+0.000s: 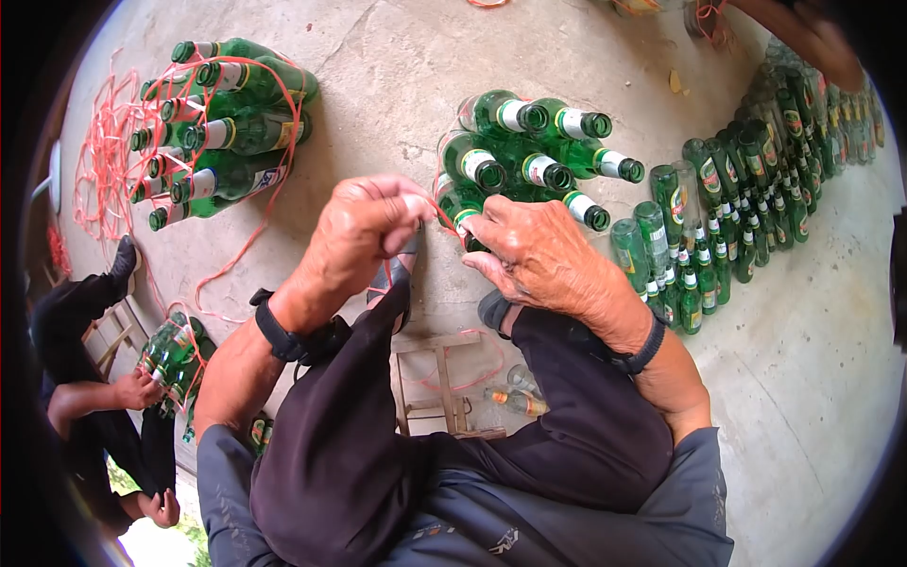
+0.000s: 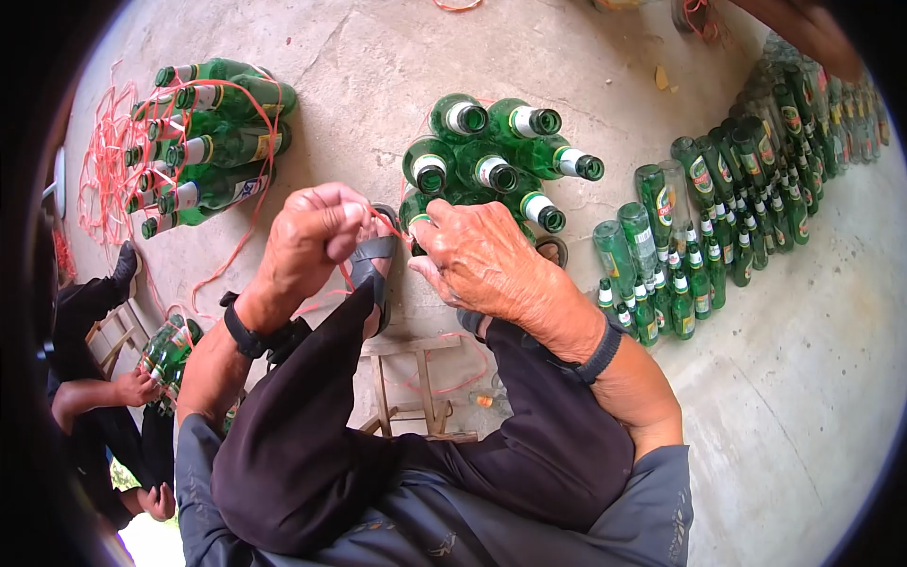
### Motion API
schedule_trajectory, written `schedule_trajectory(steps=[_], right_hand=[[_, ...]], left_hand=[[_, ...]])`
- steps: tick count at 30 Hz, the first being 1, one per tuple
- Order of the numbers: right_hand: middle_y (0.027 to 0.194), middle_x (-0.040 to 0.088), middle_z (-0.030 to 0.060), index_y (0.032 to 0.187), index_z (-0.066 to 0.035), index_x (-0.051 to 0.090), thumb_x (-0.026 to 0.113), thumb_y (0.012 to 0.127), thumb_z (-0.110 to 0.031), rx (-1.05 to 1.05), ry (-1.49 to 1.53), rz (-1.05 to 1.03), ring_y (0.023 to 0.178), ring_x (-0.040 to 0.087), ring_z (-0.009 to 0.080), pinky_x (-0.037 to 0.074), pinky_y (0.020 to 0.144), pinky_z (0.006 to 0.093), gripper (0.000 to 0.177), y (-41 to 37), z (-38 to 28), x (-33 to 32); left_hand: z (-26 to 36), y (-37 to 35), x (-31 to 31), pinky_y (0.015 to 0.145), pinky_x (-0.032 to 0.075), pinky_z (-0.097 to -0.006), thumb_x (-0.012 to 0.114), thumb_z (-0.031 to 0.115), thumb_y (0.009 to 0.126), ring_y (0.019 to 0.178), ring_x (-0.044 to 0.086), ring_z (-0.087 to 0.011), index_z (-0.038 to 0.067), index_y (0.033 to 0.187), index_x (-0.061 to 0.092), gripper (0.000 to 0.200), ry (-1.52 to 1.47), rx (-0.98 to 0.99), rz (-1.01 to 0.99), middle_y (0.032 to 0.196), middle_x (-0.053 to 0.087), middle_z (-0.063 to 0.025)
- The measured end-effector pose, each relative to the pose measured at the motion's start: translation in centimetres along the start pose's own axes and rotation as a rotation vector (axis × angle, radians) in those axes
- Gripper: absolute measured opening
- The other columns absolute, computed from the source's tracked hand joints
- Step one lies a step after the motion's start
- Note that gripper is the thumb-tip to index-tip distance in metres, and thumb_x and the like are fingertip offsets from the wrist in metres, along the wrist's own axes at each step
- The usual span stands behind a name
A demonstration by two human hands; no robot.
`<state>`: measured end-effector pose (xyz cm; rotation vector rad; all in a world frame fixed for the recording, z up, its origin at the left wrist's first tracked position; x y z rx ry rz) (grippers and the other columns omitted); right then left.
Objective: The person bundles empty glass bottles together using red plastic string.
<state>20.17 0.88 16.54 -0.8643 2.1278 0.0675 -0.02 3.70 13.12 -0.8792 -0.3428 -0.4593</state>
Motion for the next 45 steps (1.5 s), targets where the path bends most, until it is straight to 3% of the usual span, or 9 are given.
schedule_trajectory(steps=[7, 10, 12, 14, 22, 28, 34, 38, 45], right_hand=[[0.079, 0.054, 0.0126, 0.086, -0.003, 0.055, 0.067, 0.08, -0.023, 0.032, -0.032, -0.001, 0.07, 0.061, 0.0323, 0.047, 0.057, 0.0435, 0.024, 0.2, -0.3, 0.4], [0.078, 0.054, 0.0129, 0.086, -0.002, 0.055, 0.067, 0.08, -0.022, 0.032, -0.007, 0.014, 0.069, 0.061, 0.0329, 0.047, 0.056, 0.0437, 0.024, 0.0, -0.4, 0.4], [0.078, 0.053, 0.0127, 0.091, -0.003, 0.056, 0.067, 0.081, -0.022, 0.032, -0.008, 0.004, 0.068, 0.059, 0.0333, 0.046, 0.056, 0.0433, 0.024, -0.1, -0.2, 0.5], [0.078, 0.052, 0.0126, 0.097, -0.004, 0.057, 0.067, 0.082, -0.021, 0.034, -0.006, -0.011, 0.067, 0.058, 0.0337, 0.045, 0.055, 0.0428, 0.025, -0.1, -0.2, 0.7], [0.076, 0.056, 0.014, 0.082, -0.003, 0.058, 0.068, 0.079, -0.023, 0.06, -0.01, -0.002, 0.07, 0.061, 0.0336, 0.046, 0.058, 0.0445, 0.023, 0.2, -0.4, 0.6], [0.074, 0.051, 0.0105, 0.087, -0.006, 0.054, 0.072, 0.077, -0.019, 0.038, -0.005, 0.018, 0.067, 0.058, 0.0324, 0.043, 0.053, 0.0426, 0.024, -0.1, -0.2, 1.4], [0.073, 0.052, 0.0109, 0.087, -0.007, 0.055, 0.071, 0.077, -0.02, 0.028, -0.01, 0.043, 0.068, 0.058, 0.0329, 0.043, 0.054, 0.0438, 0.024, -0.3, 0.0, 1.6], [0.074, 0.053, 0.0108, 0.088, -0.007, 0.056, 0.071, 0.077, -0.021, 0.04, -0.005, 0.058, 0.068, 0.058, 0.0326, 0.044, 0.055, 0.0438, 0.023, -0.4, 0.2, 1.8], [0.075, 0.054, 0.0116, 0.086, -0.006, 0.057, 0.07, 0.077, -0.02, 0.047, -0.012, 0.081, 0.069, 0.06, 0.033, 0.046, 0.057, 0.0443, 0.021, -0.4, 0.3, 2.1]], left_hand=[[-1.9, 0.7, -3.2, 0.045, 0.032, -0.0191, 0.059, 0.006, 0.086, 0.051, 0.052, -0.0092, -0.004, 0.089, 0.058, 0.011, -0.351, -0.021, 0.078, 0.058, 0.051, -0.0012], [-1.7, 0.3, -3.4, 0.044, 0.023, -0.0219, 0.063, 0.012, 0.086, 0.047, 0.034, -0.0055, -0.001, 0.087, 0.06, 0.014, -0.199, -0.014, 0.104, 0.059, 0.047, 0.0005], [-2.0, 0.2, -3.6, 0.055, 0.036, -0.02, 0.064, 0.014, 0.086, 0.067, 0.054, -0.009, -0.001, 0.087, 0.059, 0.016, -0.142, 0.092, -0.058, 0.074, 0.059, -0.0054], [-2.0, 0.7, -2.7, 0.059, 0.038, -0.02, 0.065, 0.019, 0.087, 0.071, 0.053, -0.0093, 0.001, 0.083, 0.06, 0.019, -0.083, 0.254, -0.11, 0.082, 0.062, -0.0074], [-1.3, -0.9, -0.7, 0.05, 0.04, -0.0231, 0.063, 0.026, 0.09, 0.051, 0.054, -0.0143, 0.003, 0.075, 0.058, 0.027, -0.028, -0.273, -0.337, 0.068, 0.061, -0.0102], [-0.8, -1.3, 1.9, 0.041, 0.036, -0.0207, 0.059, 0.023, 0.093, 0.053, 0.061, -0.0134, 0.002, 0.075, 0.057, 0.027, 0.057, -0.324, -0.49, 0.074, 0.063, -0.009], [-2.6, -1.5, 0.1, 0.033, 0.037, -0.0227, 0.059, 0.023, 0.093, 0.05, 0.063, -0.0206, 0.0, 0.074, 0.056, 0.03, -0.197, -0.362, -0.312, 0.072, 0.064, -0.0119], [-2.7, -1.1, 0.1, 0.039, 0.038, -0.0232, 0.054, 0.021, 0.095, 0.051, 0.063, -0.0231, 0.008, 0.107, 0.046, 0.019, -0.179, -0.479, -0.25, 0.068, 0.053, -0.0061], [-1.3, -1.8, 1.8, 0.042, 0.028, -0.0228, 0.052, 0.03, 0.097, 0.045, 0.035, -0.0069, 0.008, 0.097, 0.054, 0.023, 0.327, -0.34, -0.185, 0.059, 0.042, 0.0022]])
Point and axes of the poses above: each hand's wrist, its own y-axis towards the middle knuckle, its own x-axis out of the palm, z = x × y, the point moved 2 cm from there along y, towards the middle knuckle
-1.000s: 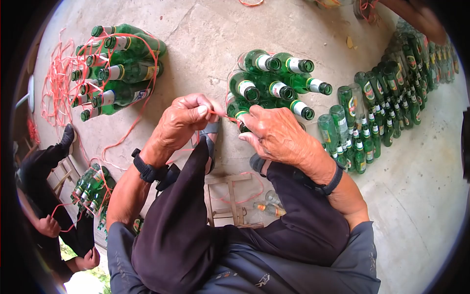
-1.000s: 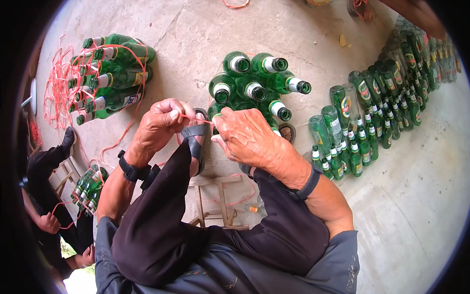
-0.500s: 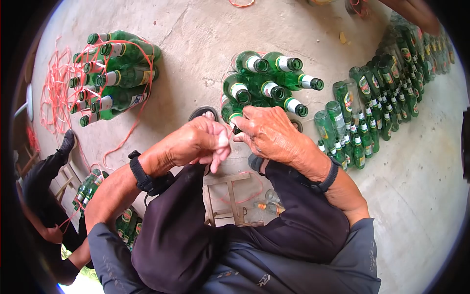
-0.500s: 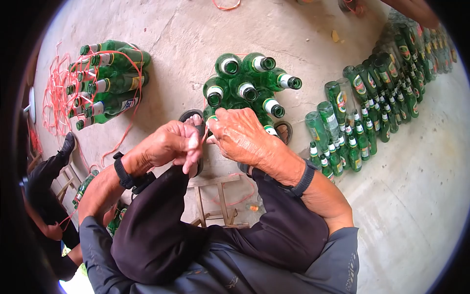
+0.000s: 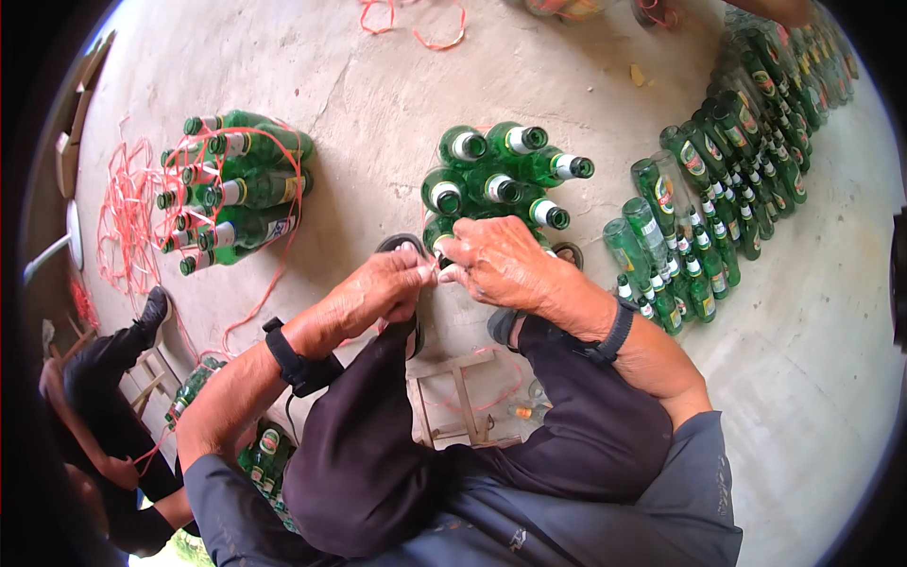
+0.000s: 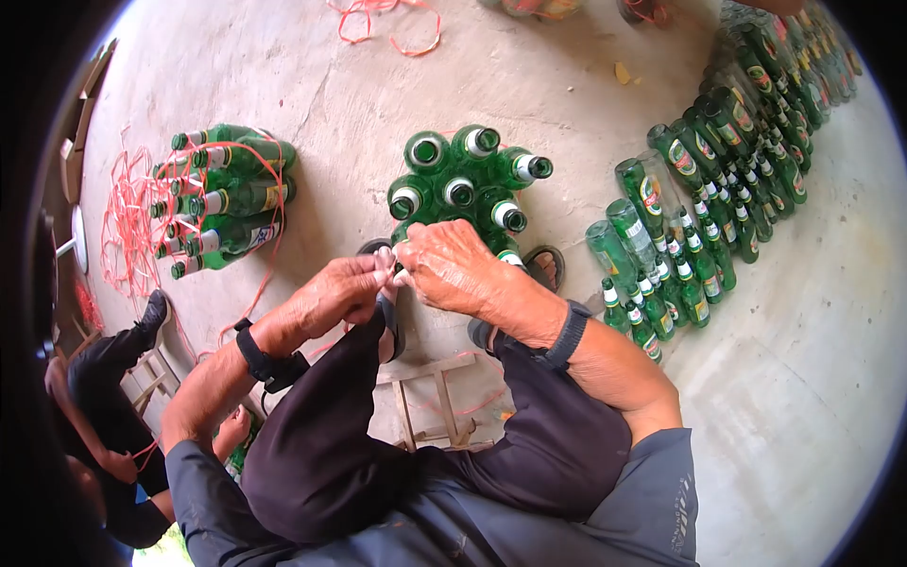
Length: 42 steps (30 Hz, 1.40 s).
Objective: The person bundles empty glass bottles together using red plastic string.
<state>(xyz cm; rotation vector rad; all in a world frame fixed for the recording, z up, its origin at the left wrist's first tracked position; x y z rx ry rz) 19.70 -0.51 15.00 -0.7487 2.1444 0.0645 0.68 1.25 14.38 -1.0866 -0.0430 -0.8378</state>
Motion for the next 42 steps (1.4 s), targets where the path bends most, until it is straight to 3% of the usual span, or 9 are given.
schedule_trajectory(steps=[15, 20, 22, 23, 26, 29, 31, 34, 42], right_hand=[[0.078, 0.055, 0.0157, 0.088, 0.0, 0.053, 0.068, 0.075, -0.011, -0.162, 0.069, 0.025, 0.075, 0.061, 0.0357, 0.049, 0.062, 0.0441, 0.022, -1.5, 0.7, -1.4], [0.088, 0.062, 0.0158, 0.1, -0.001, 0.061, 0.069, 0.078, -0.012, -0.163, 0.5, 0.329, 0.082, 0.061, 0.0346, 0.05, 0.074, 0.0382, 0.026, -5.9, 1.1, -6.5], [0.086, 0.067, 0.0079, 0.106, 0.002, 0.065, 0.066, 0.083, -0.006, 0.267, 0.658, 0.506, 0.077, 0.064, 0.0133, 0.051, 0.069, 0.0276, 0.024, -12.3, 5.7, -7.7], [0.087, 0.07, 0.0058, 0.108, 0.002, 0.066, 0.062, 0.087, -0.008, 0.584, 0.791, 0.505, 0.074, 0.064, 0.0115, 0.052, 0.067, 0.0252, 0.024, -14.9, 7.9, -7.0], [0.078, 0.068, 0.0038, 0.107, 0.003, 0.066, 0.061, 0.087, -0.025, 0.915, 0.894, 0.806, 0.066, 0.062, 0.0075, 0.049, 0.055, 0.0206, 0.035, -23.0, 15.5, -1.7], [0.077, 0.069, 0.0098, 0.098, 0.001, 0.069, 0.061, 0.085, -0.024, 1.159, 0.889, 0.897, 0.066, 0.065, 0.0157, 0.051, 0.057, 0.0279, 0.029, -29.8, 20.2, 4.7], [0.08, 0.068, 0.0189, 0.087, -0.002, 0.069, 0.06, 0.081, -0.025, 1.296, 0.381, 0.561, 0.069, 0.066, 0.031, 0.052, 0.063, 0.0385, 0.026, -33.3, 22.6, 8.2], [0.084, 0.065, 0.0238, 0.08, -0.003, 0.068, 0.058, 0.077, -0.026, 1.516, 0.183, 0.823, 0.077, 0.063, 0.0416, 0.049, 0.071, 0.0461, 0.025, -35.9, 22.5, 11.4], [0.103, 0.063, 0.0147, 0.109, -0.007, 0.063, 0.061, 0.077, -0.021, 1.732, -0.003, 0.619, 0.096, 0.06, 0.0374, 0.048, 0.081, 0.0481, 0.035, -39.2, 19.4, 15.0]], left_hand=[[-1.1, 1.7, 1.5, 0.044, 0.025, -0.0216, 0.05, 0.041, 0.097, 0.049, 0.033, -0.0031, 0.005, 0.078, 0.057, 0.041, 0.429, 0.19, 0.207, 0.056, 0.038, 0.007], [-0.2, 1.3, 1.7, 0.047, 0.032, -0.0286, 0.052, 0.029, 0.095, 0.053, 0.036, -0.007, 0.0, 0.073, 0.053, 0.036, 0.445, 0.141, 0.255, 0.058, 0.041, 0.0029], [0.5, 1.8, 2.4, 0.044, 0.029, -0.0245, 0.053, 0.029, 0.095, 0.05, 0.036, -0.0058, 0.002, 0.074, 0.053, 0.034, 0.333, 0.068, 0.211, 0.059, 0.039, 0.0037], [0.3, 1.3, 2.1, 0.042, 0.026, -0.0224, 0.054, 0.031, 0.095, 0.049, 0.035, -0.0053, 0.004, 0.073, 0.051, 0.035, 0.268, 0.039, 0.219, 0.06, 0.039, 0.0038], [0.4, 1.3, 1.5, 0.041, 0.024, -0.0216, 0.055, 0.028, 0.095, 0.047, 0.032, -0.0045, 0.004, 0.073, 0.05, 0.033, 0.327, 0.043, 0.192, 0.06, 0.037, 0.0045], [0.8, 1.3, 1.9, 0.042, 0.027, -0.0232, 0.053, 0.024, 0.095, 0.047, 0.036, -0.0058, 0.005, 0.069, 0.049, 0.033, 0.264, -0.001, 0.202, 0.058, 0.041, 0.0033], [0.7, 1.3, 1.7, 0.042, 0.026, -0.0227, 0.054, 0.024, 0.095, 0.047, 0.035, -0.0055, 0.005, 0.069, 0.049, 0.032, 0.242, -0.011, 0.194, 0.058, 0.04, 0.0028], [1.1, 1.1, 2.1, 0.041, 0.024, -0.0226, 0.055, 0.026, 0.095, 0.046, 0.033, -0.005, 0.005, 0.069, 0.048, 0.034, 0.292, 0.041, 0.196, 0.059, 0.039, 0.0033], [0.4, 1.4, 2.1, 0.038, 0.02, -0.0231, 0.054, 0.033, 0.095, 0.041, 0.029, -0.0048, 0.006, 0.069, 0.045, 0.038, 0.3, 0.097, 0.224, 0.055, 0.037, 0.0036]])
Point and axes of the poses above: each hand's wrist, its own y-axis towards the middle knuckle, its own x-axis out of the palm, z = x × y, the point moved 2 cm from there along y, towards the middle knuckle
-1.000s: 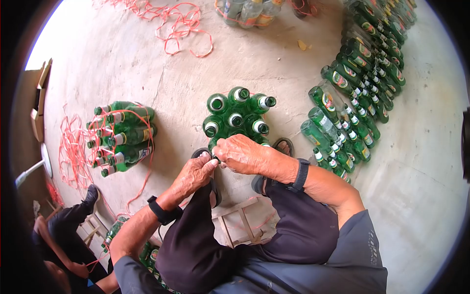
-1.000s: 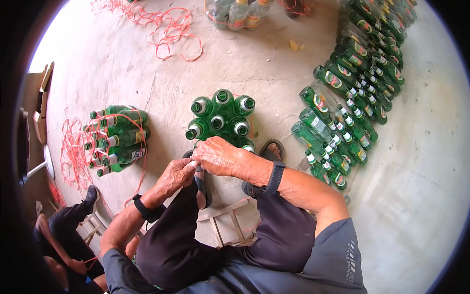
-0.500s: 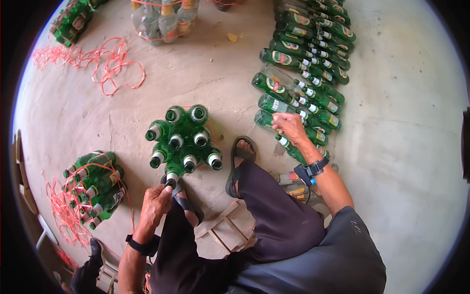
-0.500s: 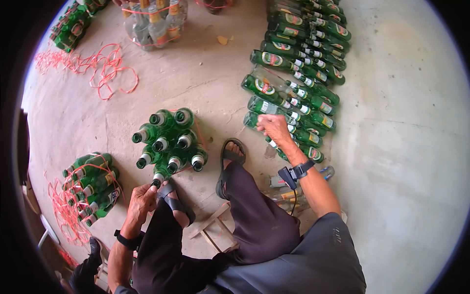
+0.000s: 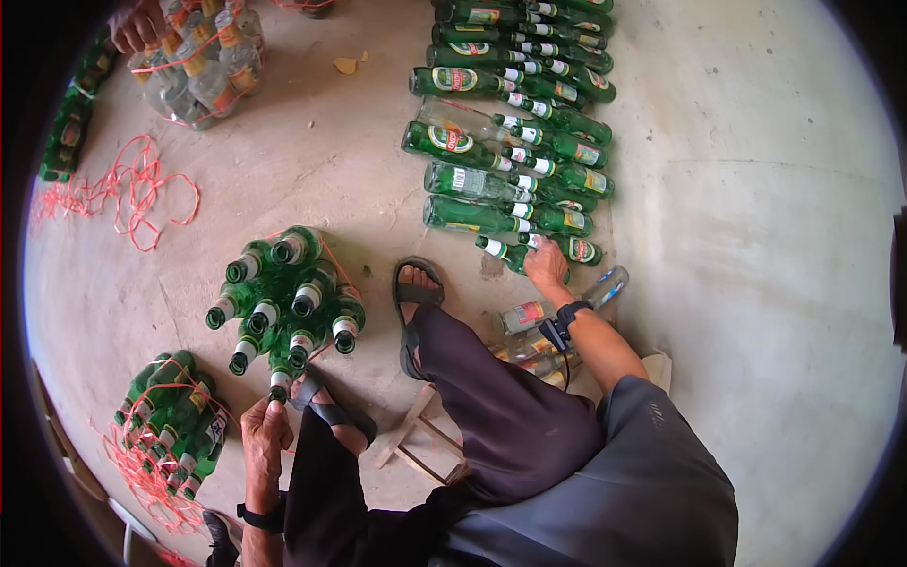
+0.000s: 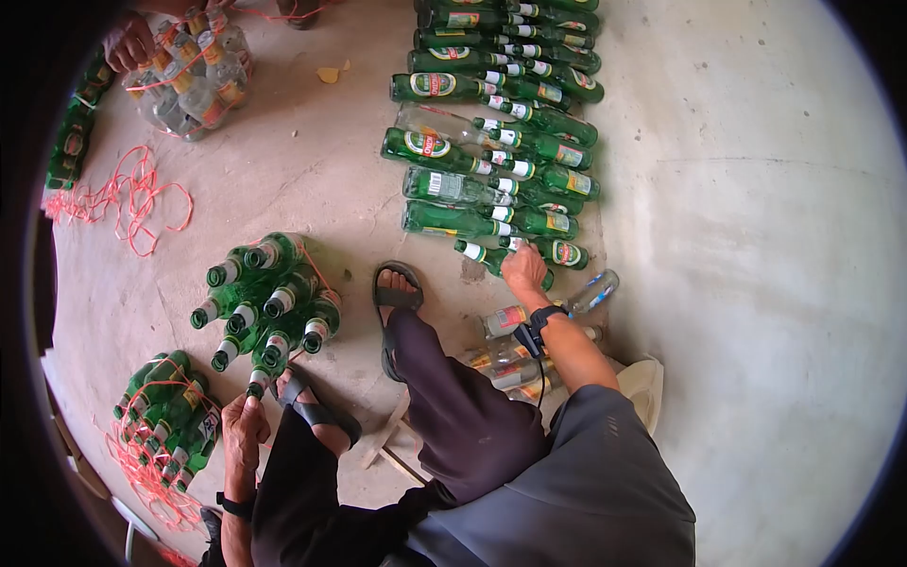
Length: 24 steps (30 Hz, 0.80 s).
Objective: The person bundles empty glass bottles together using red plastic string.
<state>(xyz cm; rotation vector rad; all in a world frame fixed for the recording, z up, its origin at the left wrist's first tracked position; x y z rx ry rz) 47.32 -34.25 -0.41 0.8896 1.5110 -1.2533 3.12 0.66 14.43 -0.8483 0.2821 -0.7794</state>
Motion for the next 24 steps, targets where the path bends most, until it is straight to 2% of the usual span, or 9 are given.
schedule_trajectory(steps=[1, 3, 4, 9, 11, 13, 17, 20, 24], right_hand=[[0.103, 0.063, 0.0147, 0.109, -0.007, 0.063, 0.061, 0.077, -0.021, 0.007, 0.002, -0.004, 0.096, 0.06, 0.0374, 0.048, 0.081, 0.0481, 0.035, -0.6, 0.3, 0.1], [0.108, 0.062, 0.0117, 0.106, -0.005, 0.064, 0.065, 0.075, -0.023, -0.469, -0.098, 0.129, 0.105, 0.056, 0.0299, 0.045, 0.087, 0.044, 0.036, -1.8, -0.8, -0.4], [0.109, 0.06, 0.0091, 0.104, -0.004, 0.064, 0.069, 0.072, -0.027, -0.525, -0.125, 0.086, 0.107, 0.051, 0.0253, 0.04, 0.091, 0.0422, 0.04, -2.3, -1.6, -0.5], [0.106, 0.06, 0.0095, 0.115, -0.004, 0.058, 0.071, 0.072, -0.028, -0.616, -0.226, -0.002, 0.106, 0.05, 0.0271, 0.036, 0.093, 0.0442, 0.05, -1.9, -3.4, 1.5], [0.104, 0.06, 0.01, 0.107, -0.006, 0.06, 0.067, 0.075, -0.026, -0.558, -0.497, -0.123, 0.104, 0.05, 0.0276, 0.037, 0.09, 0.0443, 0.039, -1.2, -4.2, 3.0], [0.092, 0.064, 0.0069, 0.095, -0.009, 0.064, 0.055, 0.081, -0.02, -0.654, -0.587, -0.031, 0.093, 0.054, 0.0246, 0.039, 0.078, 0.0432, 0.02, -0.8, -3.9, 4.7], [0.089, 0.069, 0.0146, 0.097, -0.003, 0.066, 0.059, 0.075, -0.017, -0.69, -0.597, -0.268, 0.089, 0.063, 0.03, 0.049, 0.07, 0.043, 0.027, -1.6, -5.3, 3.0], [0.074, 0.067, 0.0173, 0.075, -0.002, 0.068, 0.058, 0.07, -0.012, -0.743, -0.487, -0.272, 0.076, 0.065, 0.0331, 0.051, 0.065, 0.0441, 0.015, -2.4, -4.8, 1.9], [0.07, 0.063, 0.0208, 0.067, -0.001, 0.065, 0.058, 0.063, -0.013, -0.854, -0.319, -0.135, 0.068, 0.063, 0.0387, 0.051, 0.064, 0.0464, 0.014, -3.7, -6.3, -2.5]], left_hand=[[0.0, 0.0, 0.0, 0.038, 0.02, -0.0231, 0.054, 0.033, 0.095, 0.041, 0.029, -0.0048, 0.006, 0.069, 0.045, 0.038, 0.007, -0.004, -0.003, 0.055, 0.037, 0.0036], [0.1, 0.0, 0.1, 0.038, 0.02, -0.0233, 0.054, 0.033, 0.095, 0.041, 0.029, -0.0047, 0.006, 0.07, 0.046, 0.038, 0.027, 0.006, 0.008, 0.055, 0.037, 0.0038], [0.2, -0.1, 0.1, 0.038, 0.02, -0.0233, 0.054, 0.033, 0.095, 0.041, 0.029, -0.0047, 0.006, 0.07, 0.046, 0.038, 0.03, 0.006, 0.009, 0.055, 0.037, 0.0038], [0.7, -0.2, 0.3, 0.039, 0.021, -0.0232, 0.054, 0.035, 0.095, 0.042, 0.031, -0.0052, 0.006, 0.069, 0.046, 0.04, 0.039, 0.002, -0.007, 0.053, 0.037, 0.0037], [1.3, -0.4, 0.5, 0.039, 0.022, -0.0239, 0.053, 0.037, 0.095, 0.043, 0.033, -0.0061, 0.006, 0.069, 0.046, 0.041, 0.163, 0.0, 0.014, 0.054, 0.038, 0.0032], [1.6, -0.6, 0.4, 0.041, 0.03, -0.0242, 0.054, 0.033, 0.094, 0.045, 0.04, -0.0077, 0.004, 0.068, 0.049, 0.04, 0.165, -0.035, 0.05, 0.055, 0.041, 0.0019], [1.7, -0.5, 0.3, 0.042, 0.028, -0.024, 0.053, 0.025, 0.094, 0.047, 0.037, -0.0057, 0.002, 0.071, 0.052, 0.033, 0.14, -0.07, 0.018, 0.059, 0.041, 0.0025], [1.0, -0.2, -0.2, 0.042, 0.028, -0.024, 0.053, 0.025, 0.094, 0.047, 0.037, -0.0059, 0.001, 0.072, 0.053, 0.032, 0.137, -0.052, 0.035, 0.058, 0.041, 0.0025], [1.2, -0.1, 0.1, 0.042, 0.028, -0.0244, 0.051, 0.027, 0.094, 0.046, 0.037, -0.0063, 0.001, 0.073, 0.053, 0.034, 0.178, -0.029, 0.021, 0.056, 0.04, 0.0032]])
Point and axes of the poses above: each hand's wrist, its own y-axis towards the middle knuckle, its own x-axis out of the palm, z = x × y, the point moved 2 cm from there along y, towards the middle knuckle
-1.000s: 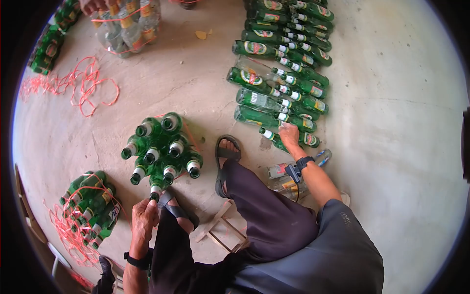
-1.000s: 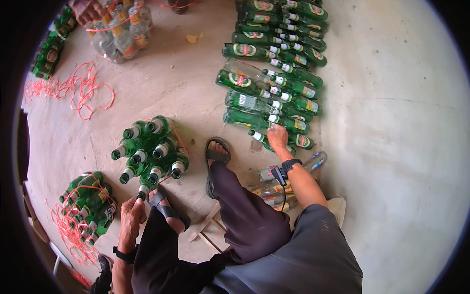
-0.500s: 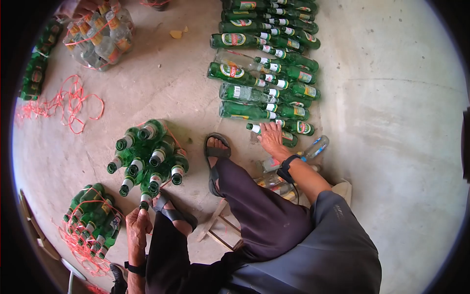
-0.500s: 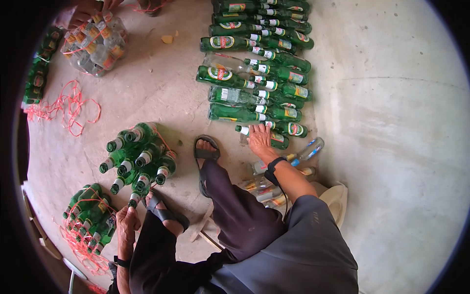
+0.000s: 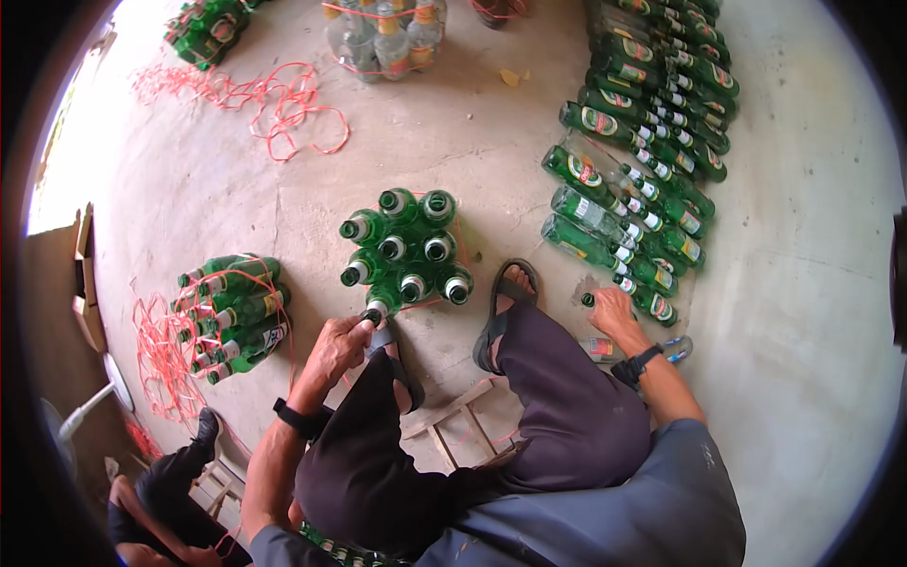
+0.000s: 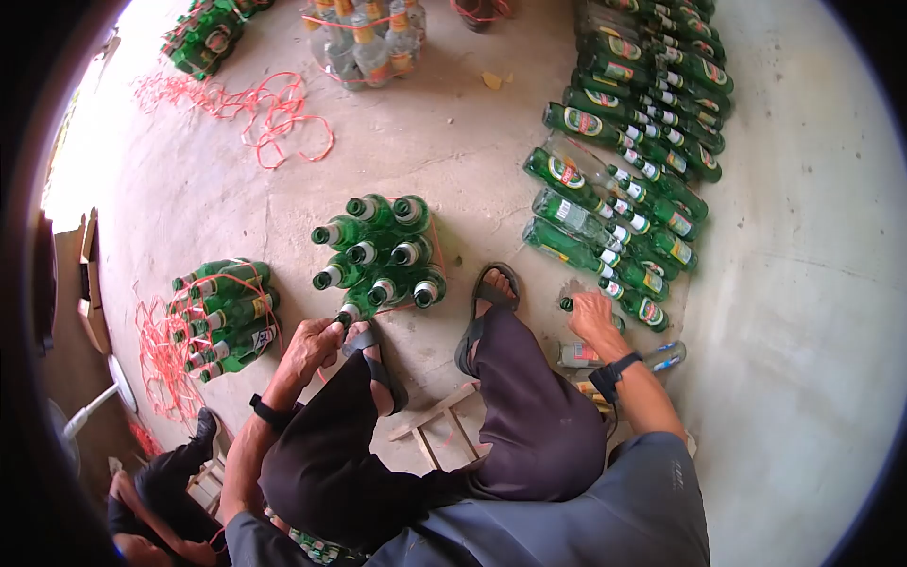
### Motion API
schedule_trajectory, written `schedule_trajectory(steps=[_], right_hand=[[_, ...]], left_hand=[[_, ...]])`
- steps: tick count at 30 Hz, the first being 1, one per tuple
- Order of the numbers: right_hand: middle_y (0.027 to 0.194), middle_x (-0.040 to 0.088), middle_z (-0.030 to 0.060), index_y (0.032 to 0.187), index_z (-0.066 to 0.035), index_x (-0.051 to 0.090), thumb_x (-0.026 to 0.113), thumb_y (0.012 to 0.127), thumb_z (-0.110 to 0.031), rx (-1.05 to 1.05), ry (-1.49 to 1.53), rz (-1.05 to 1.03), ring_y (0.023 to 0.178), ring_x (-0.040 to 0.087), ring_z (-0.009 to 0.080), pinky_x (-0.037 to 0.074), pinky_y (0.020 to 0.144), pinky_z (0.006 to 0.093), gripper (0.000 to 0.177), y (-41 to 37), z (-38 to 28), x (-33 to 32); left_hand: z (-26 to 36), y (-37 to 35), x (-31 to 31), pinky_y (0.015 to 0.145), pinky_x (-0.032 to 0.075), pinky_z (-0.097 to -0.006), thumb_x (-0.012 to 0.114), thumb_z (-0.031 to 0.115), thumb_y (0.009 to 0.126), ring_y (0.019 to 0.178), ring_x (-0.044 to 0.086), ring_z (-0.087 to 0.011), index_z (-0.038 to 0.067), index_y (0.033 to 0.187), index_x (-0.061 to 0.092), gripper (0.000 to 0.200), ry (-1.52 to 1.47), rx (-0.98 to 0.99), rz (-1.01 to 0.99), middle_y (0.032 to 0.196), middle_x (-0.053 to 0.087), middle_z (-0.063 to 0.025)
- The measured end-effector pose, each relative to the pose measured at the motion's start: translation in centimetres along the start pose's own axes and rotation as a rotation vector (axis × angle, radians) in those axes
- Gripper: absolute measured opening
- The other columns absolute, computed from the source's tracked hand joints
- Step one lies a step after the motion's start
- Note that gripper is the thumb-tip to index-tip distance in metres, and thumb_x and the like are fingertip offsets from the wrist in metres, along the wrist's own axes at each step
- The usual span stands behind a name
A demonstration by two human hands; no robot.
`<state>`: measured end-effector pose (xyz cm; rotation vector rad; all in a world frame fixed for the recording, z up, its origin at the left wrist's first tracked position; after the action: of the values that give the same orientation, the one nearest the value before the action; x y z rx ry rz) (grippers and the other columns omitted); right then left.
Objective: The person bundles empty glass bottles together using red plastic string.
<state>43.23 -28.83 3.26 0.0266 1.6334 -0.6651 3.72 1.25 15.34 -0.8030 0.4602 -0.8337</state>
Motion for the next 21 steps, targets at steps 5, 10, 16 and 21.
schedule_trajectory(steps=[5, 10, 16, 21], right_hand=[[0.073, 0.064, 0.0202, 0.074, -0.003, 0.066, 0.063, 0.064, -0.018, 0.076, 0.262, 0.126, 0.071, 0.062, 0.0377, 0.05, 0.063, 0.0463, 0.018, 0.5, -3.9, -11.9], [0.076, 0.064, 0.0122, 0.088, -0.001, 0.067, 0.075, 0.066, -0.013, -0.012, 0.78, 0.348, 0.066, 0.062, 0.0205, 0.05, 0.065, 0.0316, 0.026, 1.0, -7.7, -23.3], [0.08, 0.063, -0.0004, 0.092, 0.0, 0.068, 0.074, 0.075, -0.005, -0.165, 0.997, 0.399, 0.07, 0.055, 0.0061, 0.047, 0.067, 0.0223, 0.018, -0.7, -15.0, -36.0], [0.081, 0.064, 0.003, 0.092, -0.001, 0.069, 0.076, 0.076, -0.011, -0.301, 1.073, 0.322, 0.069, 0.057, 0.0067, 0.049, 0.064, 0.0222, 0.021, 0.2, -19.9, -38.1]], left_hand=[[-0.6, 0.6, -0.2, 0.041, 0.027, -0.0238, 0.051, 0.029, 0.094, 0.045, 0.036, -0.0059, 0.002, 0.072, 0.054, 0.035, 0.005, 0.042, -0.03, 0.054, 0.04, 0.0032], [-1.0, 0.9, -0.1, 0.039, 0.025, -0.0253, 0.051, 0.025, 0.094, 0.042, 0.034, -0.0062, 0.0, 0.07, 0.054, 0.034, 0.044, 0.161, 0.018, 0.053, 0.041, 0.0027], [-1.7, 1.5, -0.1, 0.039, 0.024, -0.0249, 0.053, 0.026, 0.092, 0.041, 0.034, -0.0054, -0.001, 0.071, 0.055, 0.033, 0.005, 0.197, 0.016, 0.053, 0.041, 0.0032], [-4.1, 3.7, -0.4, 0.058, 0.044, -0.0371, 0.051, 0.037, 0.09, 0.055, 0.053, -0.0228, -0.001, 0.068, 0.06, 0.045, 0.28, 0.461, 0.102, 0.057, 0.055, -0.0108]])
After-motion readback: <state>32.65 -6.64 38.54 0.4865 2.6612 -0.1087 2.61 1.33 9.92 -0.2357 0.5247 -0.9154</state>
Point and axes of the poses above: each hand's wrist, its own y-axis towards the middle knuckle, its own x-axis out of the palm, z = x × y, the point moved 2 cm from there along y, towards the middle knuckle
